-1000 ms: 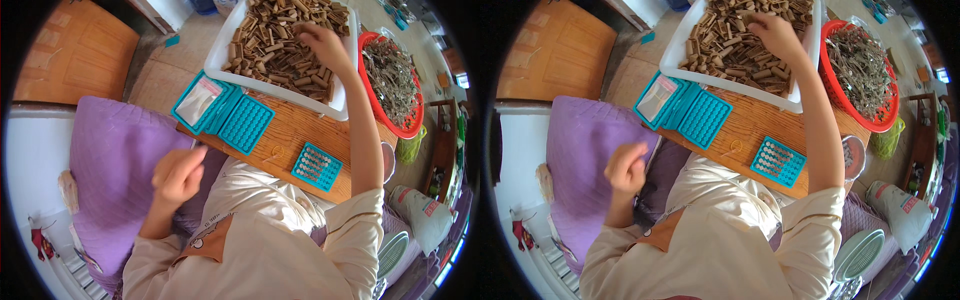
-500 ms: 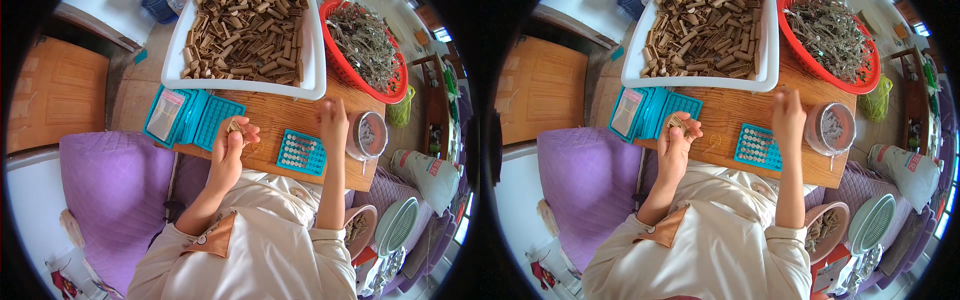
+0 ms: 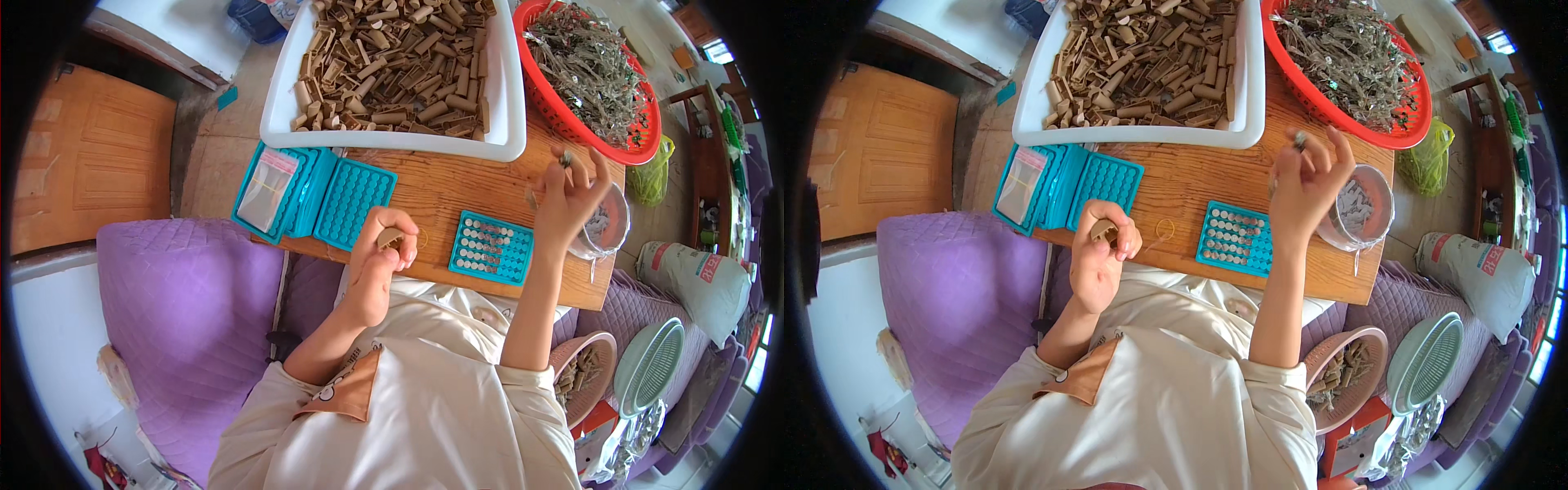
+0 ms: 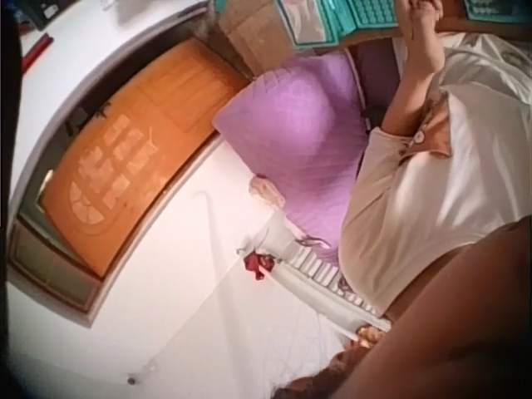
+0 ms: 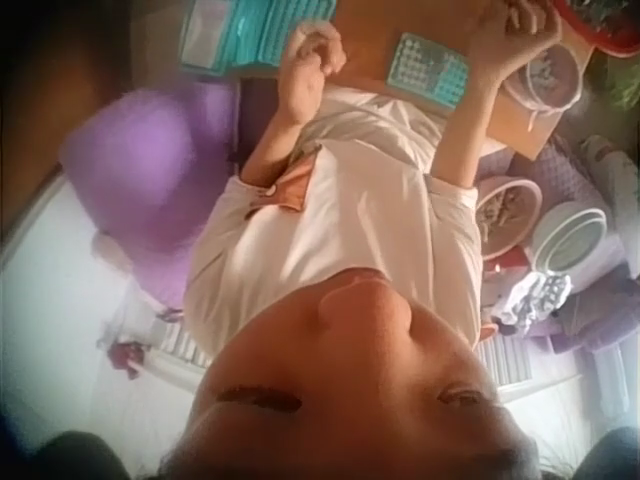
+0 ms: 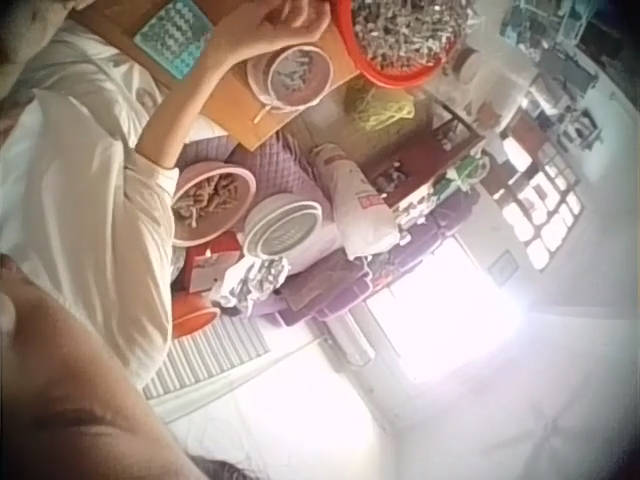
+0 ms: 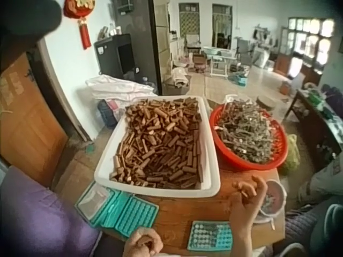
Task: The person assembles filters by taking cardboard tubes from a container, inserting small pellets from a mold tray into them, and fitting paper strips into the tubes by hand.
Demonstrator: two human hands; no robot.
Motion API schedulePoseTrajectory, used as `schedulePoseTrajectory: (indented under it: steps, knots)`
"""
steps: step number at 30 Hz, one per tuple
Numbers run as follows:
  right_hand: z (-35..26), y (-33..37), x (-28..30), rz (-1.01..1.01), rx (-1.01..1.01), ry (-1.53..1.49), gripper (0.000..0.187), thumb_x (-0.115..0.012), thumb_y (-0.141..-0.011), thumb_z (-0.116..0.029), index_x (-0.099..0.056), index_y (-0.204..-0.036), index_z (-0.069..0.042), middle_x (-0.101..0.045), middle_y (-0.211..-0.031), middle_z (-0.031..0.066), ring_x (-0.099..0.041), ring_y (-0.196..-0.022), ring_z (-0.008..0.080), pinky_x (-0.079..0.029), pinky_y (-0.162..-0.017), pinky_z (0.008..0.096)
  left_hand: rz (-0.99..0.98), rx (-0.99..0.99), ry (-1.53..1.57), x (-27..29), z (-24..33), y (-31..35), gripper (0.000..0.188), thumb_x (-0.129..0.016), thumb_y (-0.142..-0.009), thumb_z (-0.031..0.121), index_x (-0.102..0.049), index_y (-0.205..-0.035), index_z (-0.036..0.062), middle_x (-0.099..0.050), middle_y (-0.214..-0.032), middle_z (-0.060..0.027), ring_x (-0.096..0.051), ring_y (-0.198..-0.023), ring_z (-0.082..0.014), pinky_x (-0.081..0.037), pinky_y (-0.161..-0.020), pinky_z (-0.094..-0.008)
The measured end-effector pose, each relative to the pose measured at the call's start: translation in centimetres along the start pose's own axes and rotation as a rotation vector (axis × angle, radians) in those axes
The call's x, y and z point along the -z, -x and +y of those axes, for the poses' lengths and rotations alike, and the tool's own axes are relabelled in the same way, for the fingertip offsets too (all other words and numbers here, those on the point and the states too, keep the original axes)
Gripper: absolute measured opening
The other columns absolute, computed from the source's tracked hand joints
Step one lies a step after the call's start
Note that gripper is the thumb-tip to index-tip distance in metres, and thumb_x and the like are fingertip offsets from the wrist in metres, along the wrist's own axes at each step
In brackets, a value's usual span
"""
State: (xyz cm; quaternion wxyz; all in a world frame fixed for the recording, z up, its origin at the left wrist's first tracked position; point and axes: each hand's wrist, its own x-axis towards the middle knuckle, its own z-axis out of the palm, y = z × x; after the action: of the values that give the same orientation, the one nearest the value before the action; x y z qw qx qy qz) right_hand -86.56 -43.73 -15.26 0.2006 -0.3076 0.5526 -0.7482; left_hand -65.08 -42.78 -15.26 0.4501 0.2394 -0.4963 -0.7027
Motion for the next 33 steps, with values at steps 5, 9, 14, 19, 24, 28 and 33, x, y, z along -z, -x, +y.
schedulePoseTrajectory:
  steps: [5,9,14,19,24,28,33]
  knots:
    - [-4.9,5.5,-0.3,-0.399,0.164,0.377,0.035,-0.062,-0.063,0.010,-0.052,-0.095,-0.004,-0.060,-0.086,0.0071,-0.052,-0.058,0.0103,-0.042,-0.049,0.0215,-0.039,-0.032,-0.310,-2.6,3.1,-1.7,0.041,-0.058,-0.076,0.025,-0.047,-0.108,0.0015,-0.049,-0.073,-0.0023,-0.037,-0.055,-0.0074,-0.032,-0.051,-0.0213]
    - [-6.9,5.7,-0.6,-0.621,0.438,0.552,0.030,-0.067,-0.060,0.003,-0.056,-0.087,-0.003,-0.060,-0.074,0.0055,-0.052,-0.054,0.0166,-0.042,-0.048,0.0253,-0.110,-0.209,-0.533,-2.7,2.8,-2.0,0.029,-0.067,-0.072,0.010,-0.058,-0.099,0.0046,-0.058,-0.078,-0.0041,-0.048,-0.059,-0.0081,-0.037,-0.050,-0.0215]
    - [-7.0,5.6,-0.4,-0.697,0.532,0.545,0.028,-0.069,-0.060,-0.001,-0.056,-0.085,-0.004,-0.060,-0.072,0.0050,-0.052,-0.053,0.0169,-0.042,-0.048,0.0259,-0.049,-0.074,-0.414,-2.8,2.6,-0.7,0.024,-0.066,-0.073,0.008,-0.060,-0.095,0.0039,-0.061,-0.083,-0.0067,-0.056,-0.066,-0.0099,-0.043,-0.056,-0.0220]
    - [-6.9,5.9,-0.2,-0.667,0.539,0.547,0.029,-0.071,-0.059,-0.004,-0.057,-0.084,-0.005,-0.060,-0.073,0.0051,-0.052,-0.052,0.0164,-0.042,-0.046,0.0260,-0.016,-0.096,-0.369,-3.0,2.0,-0.6,0.023,-0.066,-0.072,0.008,-0.061,-0.094,0.0038,-0.061,-0.080,-0.0057,-0.055,-0.064,-0.0094,-0.042,-0.055,-0.0210]
    - [-6.7,6.0,0.0,-0.641,0.527,0.547,0.030,-0.072,-0.057,-0.007,-0.057,-0.084,-0.005,-0.060,-0.073,0.0051,-0.052,-0.051,0.0158,-0.042,-0.045,0.0260,0.013,-0.036,-0.370,-2.9,1.8,-0.4,0.024,-0.068,-0.072,0.011,-0.062,-0.093,0.0034,-0.061,-0.077,-0.0043,-0.053,-0.061,-0.0080,-0.041,-0.054,-0.0195]
    - [-6.5,6.3,0.0,-0.598,0.467,0.548,0.030,-0.072,-0.057,-0.006,-0.057,-0.083,-0.004,-0.059,-0.071,0.0051,-0.053,-0.053,0.0161,-0.044,-0.047,0.0266,0.021,-0.004,-0.361,-3.1,1.8,-0.5,0.024,-0.068,-0.071,0.012,-0.062,-0.093,0.0033,-0.061,-0.075,-0.0043,-0.053,-0.062,-0.0079,-0.041,-0.054,-0.0200]
    - [-6.0,6.4,-0.3,-0.580,0.485,0.566,0.029,-0.072,-0.060,-0.003,-0.054,-0.084,-0.003,-0.061,-0.073,0.0051,-0.050,-0.049,0.0101,-0.039,-0.040,0.0190,0.034,-0.030,-0.321,-2.9,1.1,-0.5,0.026,-0.067,-0.073,0.014,-0.060,-0.094,-0.0001,-0.054,-0.071,-0.0009,-0.042,-0.055,-0.0020,-0.029,-0.045,-0.0176]
